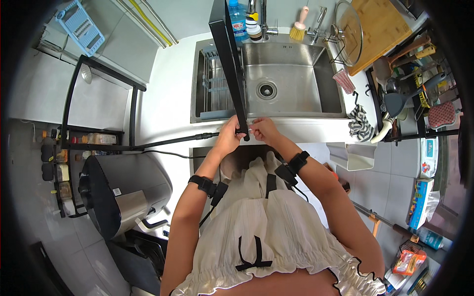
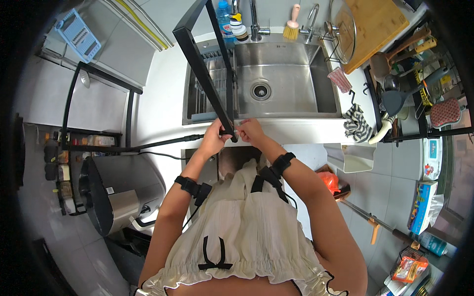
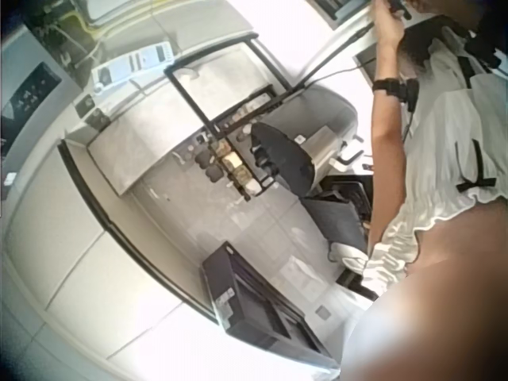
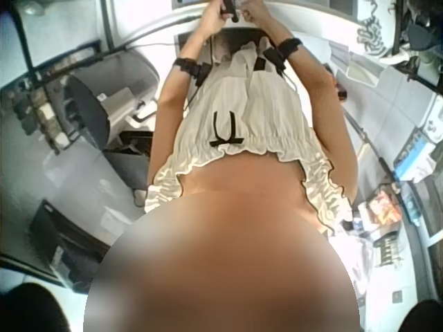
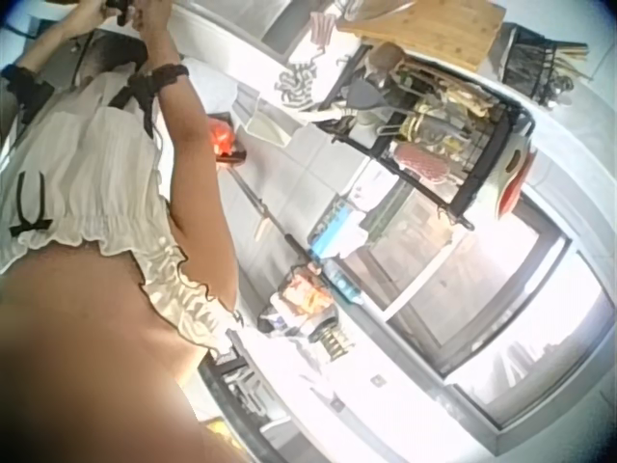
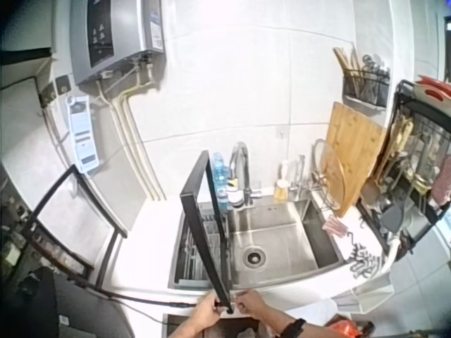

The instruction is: Assembling a black metal dish drying rack frame over a kitchen sink.

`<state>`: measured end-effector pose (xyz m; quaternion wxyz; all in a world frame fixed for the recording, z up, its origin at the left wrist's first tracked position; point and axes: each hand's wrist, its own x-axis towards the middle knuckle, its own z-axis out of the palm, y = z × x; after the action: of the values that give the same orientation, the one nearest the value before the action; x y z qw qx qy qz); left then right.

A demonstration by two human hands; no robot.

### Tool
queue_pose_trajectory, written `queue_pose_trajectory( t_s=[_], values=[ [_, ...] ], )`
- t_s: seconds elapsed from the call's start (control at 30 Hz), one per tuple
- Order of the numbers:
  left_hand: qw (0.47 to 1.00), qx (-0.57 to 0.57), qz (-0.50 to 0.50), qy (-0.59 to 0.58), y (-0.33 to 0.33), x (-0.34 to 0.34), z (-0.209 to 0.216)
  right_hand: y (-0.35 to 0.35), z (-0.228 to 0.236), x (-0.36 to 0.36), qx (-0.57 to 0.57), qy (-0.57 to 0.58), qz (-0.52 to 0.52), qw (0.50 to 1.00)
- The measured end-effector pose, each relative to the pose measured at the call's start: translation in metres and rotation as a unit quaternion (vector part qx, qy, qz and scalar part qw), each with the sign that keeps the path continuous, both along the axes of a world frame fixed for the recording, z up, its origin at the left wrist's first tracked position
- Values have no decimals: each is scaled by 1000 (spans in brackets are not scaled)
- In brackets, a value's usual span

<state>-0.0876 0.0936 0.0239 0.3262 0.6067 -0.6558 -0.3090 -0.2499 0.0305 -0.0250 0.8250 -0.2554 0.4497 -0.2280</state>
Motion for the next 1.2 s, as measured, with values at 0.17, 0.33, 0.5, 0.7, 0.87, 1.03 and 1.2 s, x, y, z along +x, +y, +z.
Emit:
queue_pose_trajectory(
  t_s=[0.17,0.33,0.5,0.7,0.87,1.03,1.2],
  values=[
    [1000,-5,3,10,2,5,-7,29,7,-8,-432,165,18,887],
    [1000,-2,14,12,2,2,12,23,9,-16,-710,202,-9,675],
    [999,4,22,24,-1,5,21,27,14,-11,-580,182,73,791],
    [998,4,0,59,-6,11,19,22,33,-2,-79,5,4,997],
    [999,8,1,40,-5,11,11,10,40,-11,-28,-49,74,996],
    [999,-4,8,49,-8,9,9,19,43,-8,-147,19,67,987],
    [997,-68,44,-1,-3,0,3,21,45,-5,-253,85,105,958]
  ],
)
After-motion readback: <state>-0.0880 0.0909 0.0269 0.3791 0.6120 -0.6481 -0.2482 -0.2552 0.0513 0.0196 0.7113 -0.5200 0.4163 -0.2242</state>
